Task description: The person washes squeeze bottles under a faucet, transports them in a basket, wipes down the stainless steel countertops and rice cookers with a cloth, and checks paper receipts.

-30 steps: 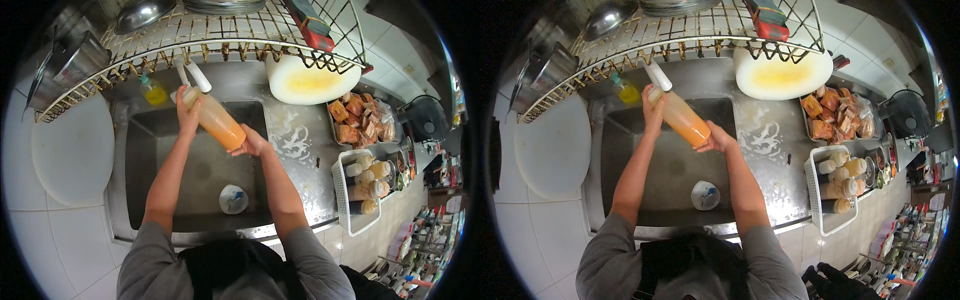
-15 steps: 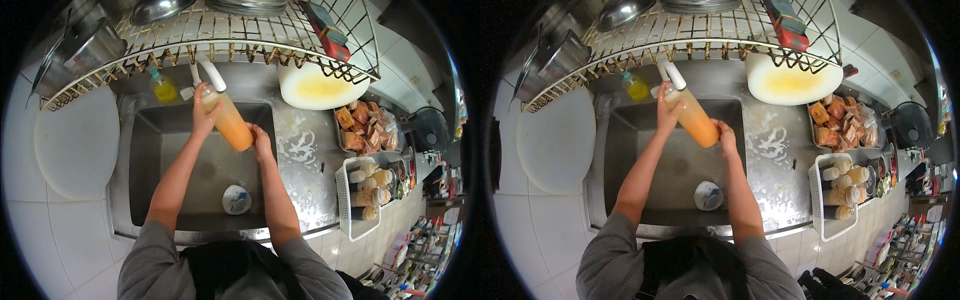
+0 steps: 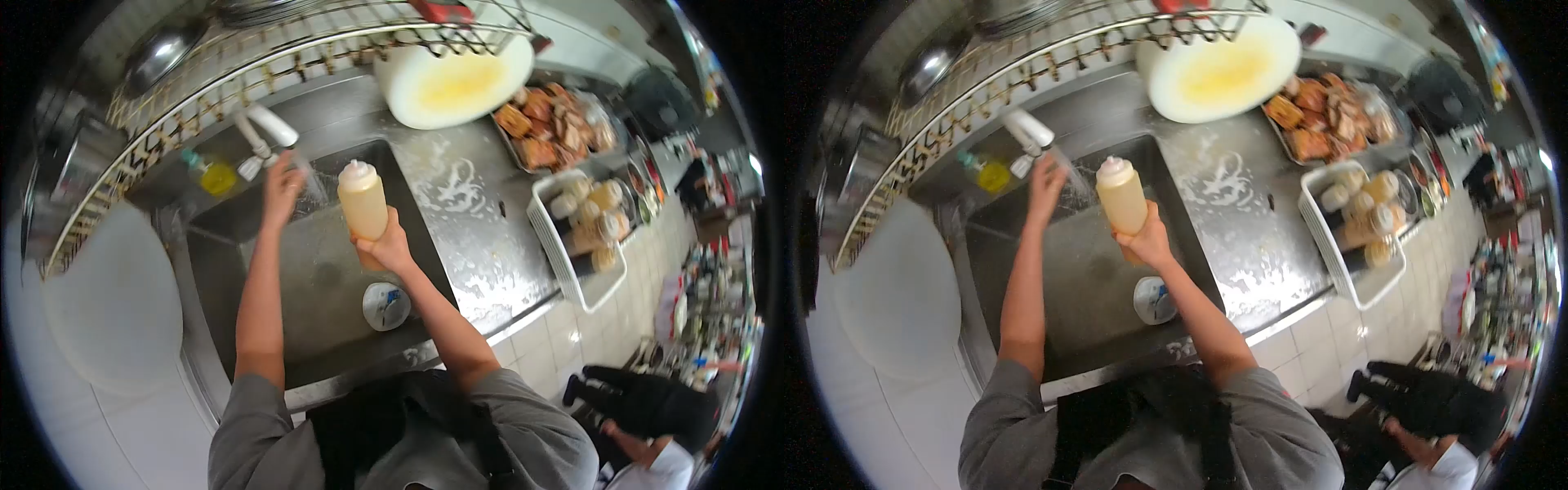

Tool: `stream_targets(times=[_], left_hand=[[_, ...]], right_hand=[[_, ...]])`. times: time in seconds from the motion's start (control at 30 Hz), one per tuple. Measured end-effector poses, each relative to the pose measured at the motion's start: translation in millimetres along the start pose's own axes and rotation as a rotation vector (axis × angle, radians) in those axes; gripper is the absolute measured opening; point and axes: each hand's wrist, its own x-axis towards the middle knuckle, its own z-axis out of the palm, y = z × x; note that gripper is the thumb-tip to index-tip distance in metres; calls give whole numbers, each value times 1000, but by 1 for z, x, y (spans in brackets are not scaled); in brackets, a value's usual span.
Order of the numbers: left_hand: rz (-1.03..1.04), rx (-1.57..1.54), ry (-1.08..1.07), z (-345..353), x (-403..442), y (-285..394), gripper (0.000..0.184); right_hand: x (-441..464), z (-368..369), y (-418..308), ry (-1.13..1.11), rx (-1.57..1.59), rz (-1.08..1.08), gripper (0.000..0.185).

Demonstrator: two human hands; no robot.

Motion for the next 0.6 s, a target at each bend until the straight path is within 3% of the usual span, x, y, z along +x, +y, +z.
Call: stream_targets(times=[0.03, 0.07, 0.1, 0.13, 0.23, 0.33, 0.4, 0.43, 0.47, 0.6], left_hand=[[-49, 43, 174, -19, 10, -22, 48], [-38, 393, 380, -47, 27, -78, 46], [-112, 733, 547, -60, 29, -87, 55], [-190, 783, 704, -64, 36, -99, 59], [-686, -93, 339, -87, 58, -87, 66], [-754, -495, 84, -104, 70, -100, 70], [-728, -510, -14, -122, 97, -148, 70], [-655, -670, 27, -125, 112, -175, 63], [-542, -618, 84, -120, 108, -167, 55], [-423, -537, 266, -104, 97, -162, 48]], right_hand=[[-12, -12, -4, 18, 13, 5, 82], [-25, -23, -5, 27, 22, 9, 82], [-37, -36, -6, 32, 25, 12, 82], [-50, -51, -11, 39, 46, 16, 83], [-83, -85, -7, 184, 59, -40, 85], [-116, -123, -6, 335, -3, -81, 78], [-138, -152, -24, 470, -93, -42, 77], [-151, -165, -32, 536, -139, -7, 77], [-158, -181, -15, 601, -245, -31, 78], [-181, -236, -21, 861, -146, 29, 79]])
